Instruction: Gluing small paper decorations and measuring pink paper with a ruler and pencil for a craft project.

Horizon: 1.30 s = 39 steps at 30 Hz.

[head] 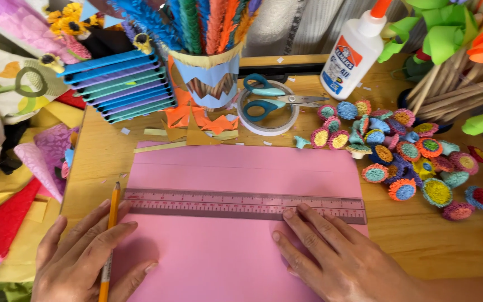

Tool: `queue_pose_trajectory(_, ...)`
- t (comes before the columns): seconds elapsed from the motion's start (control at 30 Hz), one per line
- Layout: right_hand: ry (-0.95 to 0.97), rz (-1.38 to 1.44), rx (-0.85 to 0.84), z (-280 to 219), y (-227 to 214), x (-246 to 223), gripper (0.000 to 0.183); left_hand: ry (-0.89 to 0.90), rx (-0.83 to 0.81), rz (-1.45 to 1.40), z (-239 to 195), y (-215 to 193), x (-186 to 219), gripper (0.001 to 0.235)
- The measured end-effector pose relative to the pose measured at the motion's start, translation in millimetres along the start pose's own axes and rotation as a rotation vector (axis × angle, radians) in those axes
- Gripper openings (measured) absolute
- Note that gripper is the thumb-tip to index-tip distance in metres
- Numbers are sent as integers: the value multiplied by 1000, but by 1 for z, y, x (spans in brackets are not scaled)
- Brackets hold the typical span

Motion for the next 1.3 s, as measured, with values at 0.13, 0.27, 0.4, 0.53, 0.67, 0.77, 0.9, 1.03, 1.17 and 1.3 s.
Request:
queue_pose_trajectory(0.13,-21,-35,39,3,-2,1,45,36,37,-49,5,-11,4,47)
queue_pose_trajectory(0.27,0,-25,43,4,-2,1,45,31,-10,-99,5,-14,3,44)
queue_pose_trajectory(0.4,-12,-42,67,4,1,0,44,9,-12,-125,7,-17,5,43)
queue_pose_trajectory(0.53,7,-38,106,8,-2,0,43,23,-18,-161,8,-18,5,43)
queue_pose_trajectory(0.67,17,-33,103,10,-4,0,43,29,-14,-160,7,-18,5,44)
queue_pose_trajectory(0.77,-1,-27,104,8,-1,0,42,34,-3,-168,7,-19,5,44)
queue_pose_trajectory(0.9,-2,-28,104,11,-4,0,41,28,-4,-170,7,-19,6,44)
queue_pose_trajectory(1.03,4,-37,103,9,-2,0,43,27,-4,-163,6,-18,4,45)
queue_pose_trajectory(1.17,9,-36,94,11,-6,-1,41,16,-21,-188,8,-18,4,44)
queue_pose_trajectory(1.3,24,-14,56,7,-4,1,42,30,-14,-179,6,-15,3,43)
Point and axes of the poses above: each hand's wrist, its own z-axis towards the middle knuckle, its own y-axis out of the palm, x = y × z, the point moved 4 cm from there along z, towards the middle knuckle, and after that the axes turned 3 degrees about x, right-handed, at the moved point
